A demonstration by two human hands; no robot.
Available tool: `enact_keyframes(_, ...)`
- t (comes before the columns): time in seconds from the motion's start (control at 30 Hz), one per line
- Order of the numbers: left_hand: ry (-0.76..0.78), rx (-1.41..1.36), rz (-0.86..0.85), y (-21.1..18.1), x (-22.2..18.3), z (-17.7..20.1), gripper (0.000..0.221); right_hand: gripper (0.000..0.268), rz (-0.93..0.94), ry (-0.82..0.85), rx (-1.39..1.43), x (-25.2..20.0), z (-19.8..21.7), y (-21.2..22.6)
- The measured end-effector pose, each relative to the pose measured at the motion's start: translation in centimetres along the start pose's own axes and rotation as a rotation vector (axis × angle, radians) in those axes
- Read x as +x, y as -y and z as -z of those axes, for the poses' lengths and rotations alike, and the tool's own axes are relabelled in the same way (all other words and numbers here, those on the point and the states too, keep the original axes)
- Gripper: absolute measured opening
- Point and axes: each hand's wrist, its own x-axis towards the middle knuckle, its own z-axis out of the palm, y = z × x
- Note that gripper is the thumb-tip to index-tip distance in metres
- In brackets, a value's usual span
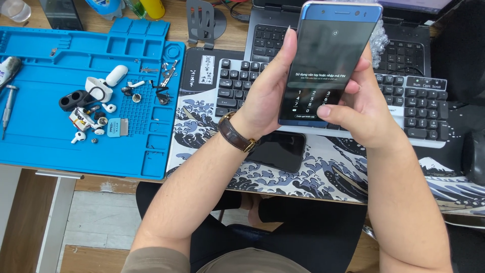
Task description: The person is configuring a smartphone by navigating through settings and entering Wi-Fi credentials.
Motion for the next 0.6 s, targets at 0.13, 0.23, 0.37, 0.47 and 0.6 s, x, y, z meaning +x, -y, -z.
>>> enact_keyframes(0.13,-0.022,0.076,-0.059,-0.2,-0.1,-0.3,0.061,0.067,0.044,0.006,-0.011,0.2,0.1,-0.3)
enact_keyframes(0.23,-0.049,0.088,-0.056,0.0,-0.1,-0.3,0.063,0.061,0.09,0.024,0.006,0.3,0.0,-0.4)
enact_keyframes(0.37,-0.028,0.025,-0.134,0.8,0.0,0.3,0.064,0.057,0.125,-0.007,0.118,0.6,-1.0,-0.1)
enact_keyframes(0.47,-0.126,0.051,-0.292,1.2,1.0,0.3,0.059,0.059,0.132,-0.068,0.14,1.7,-1.8,0.7)
enact_keyframes(0.6,-0.303,0.209,-0.416,0.9,1.2,0.1,0.067,0.064,0.023,-0.242,0.085,1.6,-1.1,0.1)
